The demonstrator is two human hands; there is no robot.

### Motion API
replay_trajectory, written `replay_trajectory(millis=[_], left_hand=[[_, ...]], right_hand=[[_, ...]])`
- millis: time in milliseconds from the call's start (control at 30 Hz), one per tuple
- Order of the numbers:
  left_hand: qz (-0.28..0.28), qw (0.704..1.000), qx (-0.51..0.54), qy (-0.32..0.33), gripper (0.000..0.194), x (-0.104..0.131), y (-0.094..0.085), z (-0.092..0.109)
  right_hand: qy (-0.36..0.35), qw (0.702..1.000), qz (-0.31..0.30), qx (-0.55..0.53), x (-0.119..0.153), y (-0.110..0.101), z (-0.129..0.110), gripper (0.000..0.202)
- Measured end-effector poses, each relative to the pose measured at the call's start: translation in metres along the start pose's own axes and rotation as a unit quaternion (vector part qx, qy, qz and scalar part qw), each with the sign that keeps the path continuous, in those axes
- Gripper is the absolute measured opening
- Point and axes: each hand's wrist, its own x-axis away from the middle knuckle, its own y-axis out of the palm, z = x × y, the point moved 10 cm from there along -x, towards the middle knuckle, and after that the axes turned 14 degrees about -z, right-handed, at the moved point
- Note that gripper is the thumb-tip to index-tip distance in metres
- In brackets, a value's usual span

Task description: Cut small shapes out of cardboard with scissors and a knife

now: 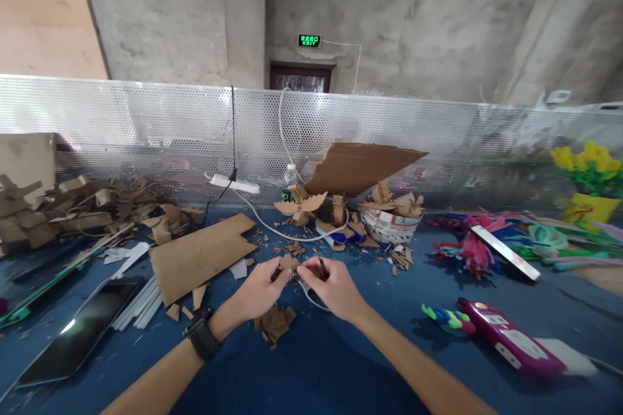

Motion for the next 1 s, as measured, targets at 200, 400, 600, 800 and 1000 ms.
replay_trajectory(millis=[200, 400, 600, 800, 1000], left_hand=[[0.006, 0.999, -0.052, -0.008, 0.027, 0.001, 0.001, 0.0], [-0.037, 0.999, 0.039, 0.008, 0.028, -0.003, 0.004, -0.006], [-0.022, 0.999, 0.029, -0.012, 0.032, -0.003, 0.003, -0.013], [-0.022, 0.997, 0.071, -0.012, 0.036, -0.003, 0.006, -0.017], [-0.043, 0.99, 0.133, -0.02, 0.036, -0.005, 0.01, -0.024]], right_hand=[[-0.032, 0.998, 0.006, 0.051, 0.002, 0.009, -0.01, 0.035], [-0.062, 0.992, 0.092, 0.066, 0.006, -0.02, -0.01, 0.034], [-0.059, 0.996, 0.052, 0.045, 0.003, -0.009, -0.006, 0.024], [-0.077, 0.995, 0.038, 0.06, 0.001, 0.001, -0.006, 0.02], [-0.092, 0.992, -0.019, 0.087, 0.001, 0.008, -0.009, 0.017]])
